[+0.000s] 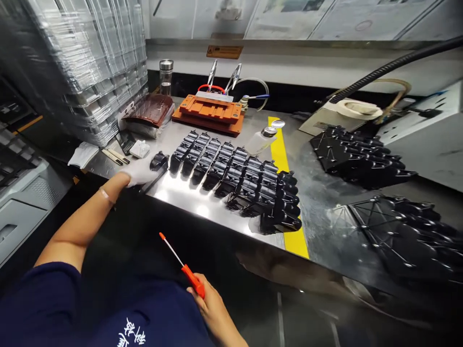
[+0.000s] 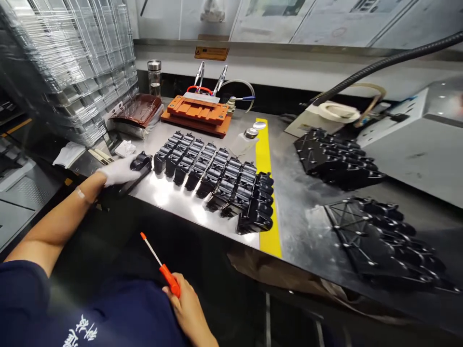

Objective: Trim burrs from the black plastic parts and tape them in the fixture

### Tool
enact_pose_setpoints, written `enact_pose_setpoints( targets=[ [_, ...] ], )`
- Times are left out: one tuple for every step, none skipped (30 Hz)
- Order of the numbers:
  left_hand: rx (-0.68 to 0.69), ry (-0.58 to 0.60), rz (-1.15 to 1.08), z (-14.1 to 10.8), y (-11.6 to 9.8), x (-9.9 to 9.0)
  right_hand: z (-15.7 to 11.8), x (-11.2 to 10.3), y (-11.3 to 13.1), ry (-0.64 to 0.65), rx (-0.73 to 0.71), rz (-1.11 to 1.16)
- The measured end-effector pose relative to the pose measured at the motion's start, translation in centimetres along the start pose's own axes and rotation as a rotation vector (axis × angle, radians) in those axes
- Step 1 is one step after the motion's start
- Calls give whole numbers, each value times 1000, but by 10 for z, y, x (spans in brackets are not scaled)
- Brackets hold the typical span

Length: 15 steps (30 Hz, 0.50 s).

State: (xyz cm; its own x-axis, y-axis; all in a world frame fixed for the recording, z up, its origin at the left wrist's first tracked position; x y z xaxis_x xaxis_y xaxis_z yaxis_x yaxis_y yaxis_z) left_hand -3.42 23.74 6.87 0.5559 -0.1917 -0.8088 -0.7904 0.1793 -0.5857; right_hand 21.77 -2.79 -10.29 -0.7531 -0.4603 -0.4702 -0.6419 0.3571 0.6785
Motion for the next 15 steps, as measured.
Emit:
enact_pose_setpoints(
  targets=[
    [30, 30, -118, -24, 9, 3, 1, -5, -7, -38, 14, 23],
    [45, 117, -254, -49, 19, 11, 1, -11, -14, -76, 32, 43],
    [37, 247, -420, -74, 31, 22, 1, -16, -19, -100, 46, 57],
    [-15, 367, -587, -97, 44, 35, 2, -19, -22, -100, 52, 59],
    [-115, 477, -727, -119, 60, 51, 2, -20, -23, -68, 49, 48],
    [-265, 479, -858, -136, 78, 65, 3, -19, -20, -9, 37, 20],
    [-442, 425, -958, -151, 98, 80, 4, -17, -15, 68, 20, -24],
    [-608, 356, -1025, -162, 116, 94, 5, -13, -8, 140, 4, -73],
    [-710, 301, -1046, -171, 131, 107, 8, -10, 0, 191, 2, -121],
    [-785, 256, -1057, -176, 144, 119, 11, -7, 7, 203, 24, -164],
    [-825, 222, -1058, -180, 155, 128, 15, -6, 13, 177, 67, -204],
    [-840, 193, -1060, -181, 162, 134, 19, -5, 19, 128, 116, -241],
    [-852, 161, -1068, -180, 168, 138, 22, -4, 24, 82, 155, -276],
    [-859, 135, -1075, -179, 171, 140, 24, -2, 30, 68, 162, -309],
    [-863, 121, -1081, -177, 173, 140, 25, 2, 35, 95, 129, -337]
  ],
)
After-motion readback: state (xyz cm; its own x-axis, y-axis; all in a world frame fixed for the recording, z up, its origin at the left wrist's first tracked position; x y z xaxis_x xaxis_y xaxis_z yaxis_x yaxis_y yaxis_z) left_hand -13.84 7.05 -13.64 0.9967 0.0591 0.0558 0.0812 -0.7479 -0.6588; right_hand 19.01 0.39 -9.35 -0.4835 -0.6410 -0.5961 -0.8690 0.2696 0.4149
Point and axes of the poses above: each hand's wrist, its own z-axis towards the middle knuckle, its own x-axis out of the palm, y = z × x, the point moved 4 cm from there along z, towards the middle knuckle, and after that the axes turned 11 degrees about x, right-handed, at the moved point
